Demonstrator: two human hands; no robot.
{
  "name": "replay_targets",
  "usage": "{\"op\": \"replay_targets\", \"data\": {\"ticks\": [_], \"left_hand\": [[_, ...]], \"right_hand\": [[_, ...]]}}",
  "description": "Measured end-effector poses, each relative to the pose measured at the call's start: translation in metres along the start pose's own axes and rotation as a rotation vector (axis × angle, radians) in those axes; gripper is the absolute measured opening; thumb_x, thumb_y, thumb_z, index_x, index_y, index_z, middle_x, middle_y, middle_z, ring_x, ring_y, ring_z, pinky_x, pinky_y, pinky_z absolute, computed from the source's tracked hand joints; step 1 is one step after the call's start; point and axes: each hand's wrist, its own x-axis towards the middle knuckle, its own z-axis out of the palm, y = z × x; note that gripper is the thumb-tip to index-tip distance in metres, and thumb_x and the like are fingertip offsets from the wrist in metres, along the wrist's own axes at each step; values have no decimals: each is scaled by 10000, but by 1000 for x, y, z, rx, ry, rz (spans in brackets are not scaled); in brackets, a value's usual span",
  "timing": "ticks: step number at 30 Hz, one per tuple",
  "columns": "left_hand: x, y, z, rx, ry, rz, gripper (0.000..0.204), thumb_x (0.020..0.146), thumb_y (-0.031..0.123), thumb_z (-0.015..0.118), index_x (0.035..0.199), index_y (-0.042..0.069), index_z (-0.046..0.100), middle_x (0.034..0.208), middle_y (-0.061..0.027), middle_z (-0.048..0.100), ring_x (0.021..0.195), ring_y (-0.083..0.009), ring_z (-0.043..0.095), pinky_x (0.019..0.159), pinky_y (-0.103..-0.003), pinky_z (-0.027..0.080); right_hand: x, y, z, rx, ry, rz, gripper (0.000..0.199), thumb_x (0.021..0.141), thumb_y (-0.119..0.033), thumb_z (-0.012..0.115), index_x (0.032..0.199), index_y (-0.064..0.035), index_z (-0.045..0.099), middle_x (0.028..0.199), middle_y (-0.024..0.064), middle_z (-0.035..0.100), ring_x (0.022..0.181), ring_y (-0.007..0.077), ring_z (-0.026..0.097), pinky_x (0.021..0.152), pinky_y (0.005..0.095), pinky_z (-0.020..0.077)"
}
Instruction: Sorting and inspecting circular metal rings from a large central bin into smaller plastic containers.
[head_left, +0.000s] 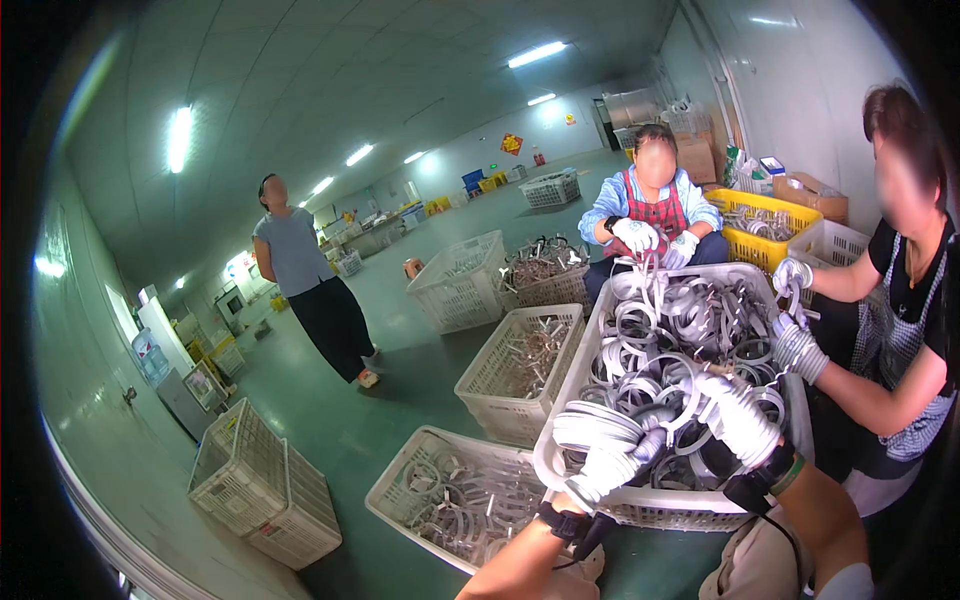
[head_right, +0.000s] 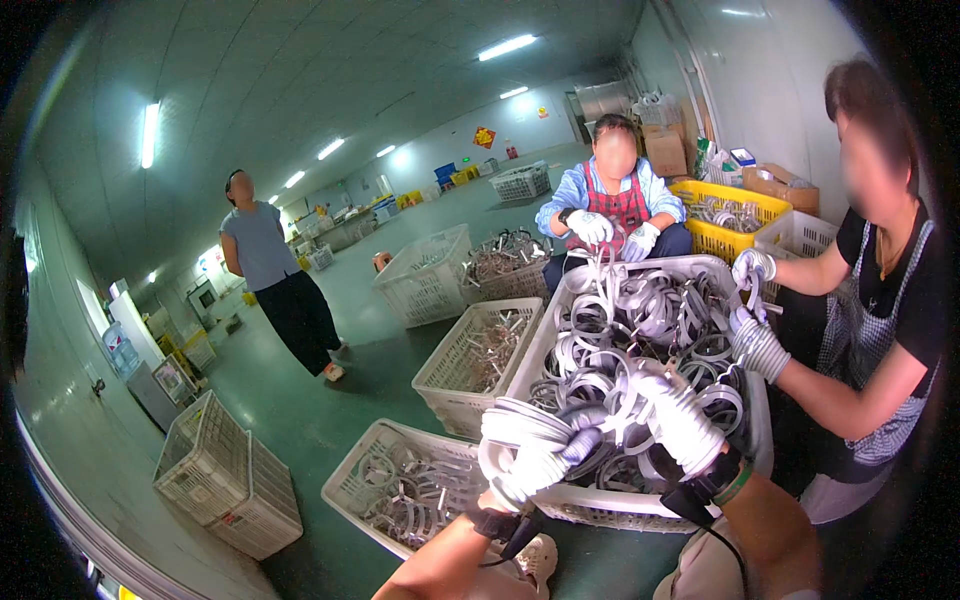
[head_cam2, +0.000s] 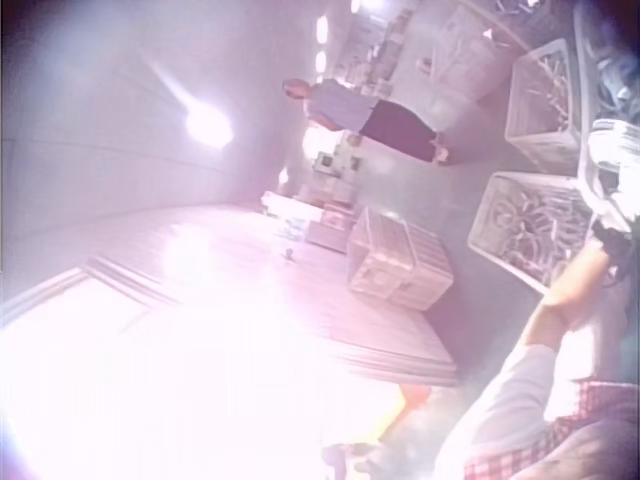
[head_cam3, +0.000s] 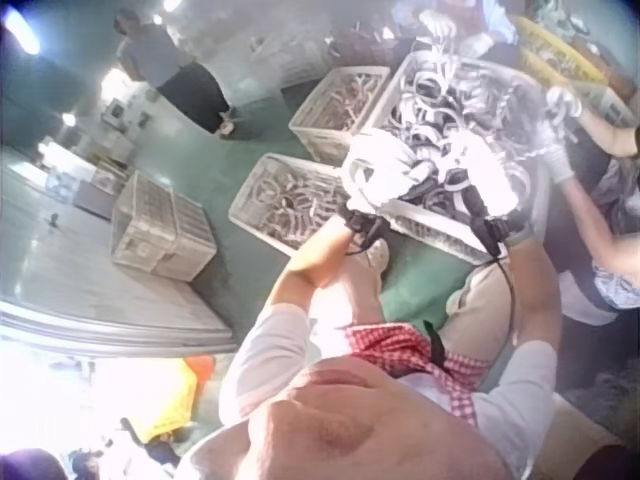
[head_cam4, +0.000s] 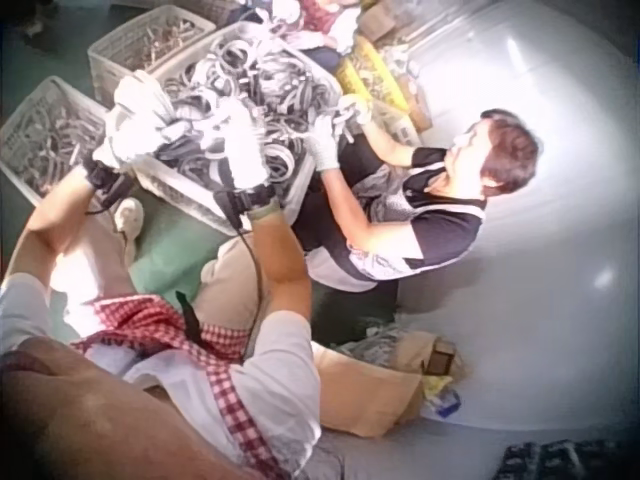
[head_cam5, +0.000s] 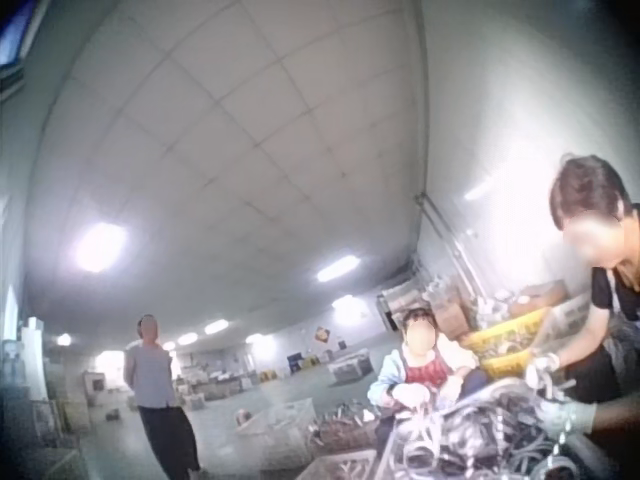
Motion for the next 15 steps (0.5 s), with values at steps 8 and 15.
{"op": "replay_targets", "data": {"ticks": [8,15], "left_hand": [[-8,17,-4,-217,-7,-5,284,895,259,636,1097,60,640,1000,-56,656,925,-184,607,841,-292,465],[-14,-5,11,66,-186,56,121,810,175,705,881,76,701,817,-49,662,748,-212,585,671,-296,453]], "right_hand": [[-21,-26,19,7,174,40,231,894,-164,575,1091,-51,616,945,42,659,853,155,645,746,298,546],[-21,22,-44,-245,233,-21,184,916,-197,567,1013,-66,651,944,38,668,873,123,617,810,258,473]]}}
